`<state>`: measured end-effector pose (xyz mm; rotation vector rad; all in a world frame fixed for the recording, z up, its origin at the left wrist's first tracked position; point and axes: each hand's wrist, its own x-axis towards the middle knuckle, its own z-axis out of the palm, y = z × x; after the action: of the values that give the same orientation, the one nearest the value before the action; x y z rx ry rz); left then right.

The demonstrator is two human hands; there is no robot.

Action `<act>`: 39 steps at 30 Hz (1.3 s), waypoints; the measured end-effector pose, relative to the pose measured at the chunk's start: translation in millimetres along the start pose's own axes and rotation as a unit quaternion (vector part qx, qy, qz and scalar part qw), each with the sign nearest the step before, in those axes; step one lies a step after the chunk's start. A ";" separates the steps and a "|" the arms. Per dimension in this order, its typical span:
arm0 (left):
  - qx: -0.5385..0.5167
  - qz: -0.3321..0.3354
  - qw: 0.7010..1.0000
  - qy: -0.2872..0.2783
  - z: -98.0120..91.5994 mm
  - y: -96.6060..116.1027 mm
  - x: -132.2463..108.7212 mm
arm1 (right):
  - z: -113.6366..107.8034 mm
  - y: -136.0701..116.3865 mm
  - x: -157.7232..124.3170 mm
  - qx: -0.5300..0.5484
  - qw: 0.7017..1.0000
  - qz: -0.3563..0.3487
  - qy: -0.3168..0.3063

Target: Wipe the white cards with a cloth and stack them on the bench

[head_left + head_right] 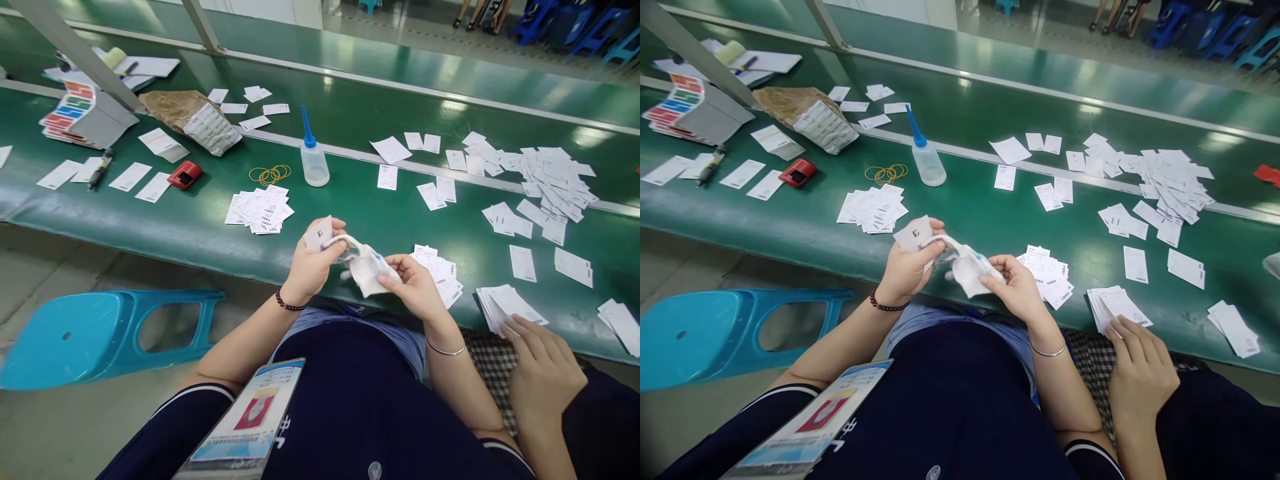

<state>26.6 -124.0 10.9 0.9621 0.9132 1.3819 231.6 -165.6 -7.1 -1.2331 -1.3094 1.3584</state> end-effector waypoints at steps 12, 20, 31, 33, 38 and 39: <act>0.216 0.137 0.966 -0.022 12.4 10.3 -23.8 | 0.0 -3.0 9.3 0.053 0.995 -0.041 0.073; -0.033 -0.222 0.953 -0.203 14.0 3.3 -4.2 | -5.8 -11.4 -0.3 0.101 0.995 -0.027 -0.003; 0.054 -0.208 0.911 -0.351 31.0 15.5 -6.1 | -27.2 -45.1 -24.8 -0.064 0.985 -0.129 -0.094; 0.129 -0.136 0.928 -0.322 33.0 18.4 -6.8 | -29.1 -48.1 -26.4 -0.067 0.987 -0.135 -0.056; 0.303 0.001 0.921 -0.245 33.2 37.6 -7.2 | -36.9 -36.4 -22.2 0.001 0.997 -0.075 0.009; 0.310 0.007 0.920 -0.240 34.4 41.9 -7.6 | -38.0 -33.5 -20.3 0.013 0.997 -0.071 0.010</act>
<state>43.7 -133.5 62.1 1.6997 0.9734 0.7948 270.4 -177.4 29.5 -1.1120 -1.3356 1.2547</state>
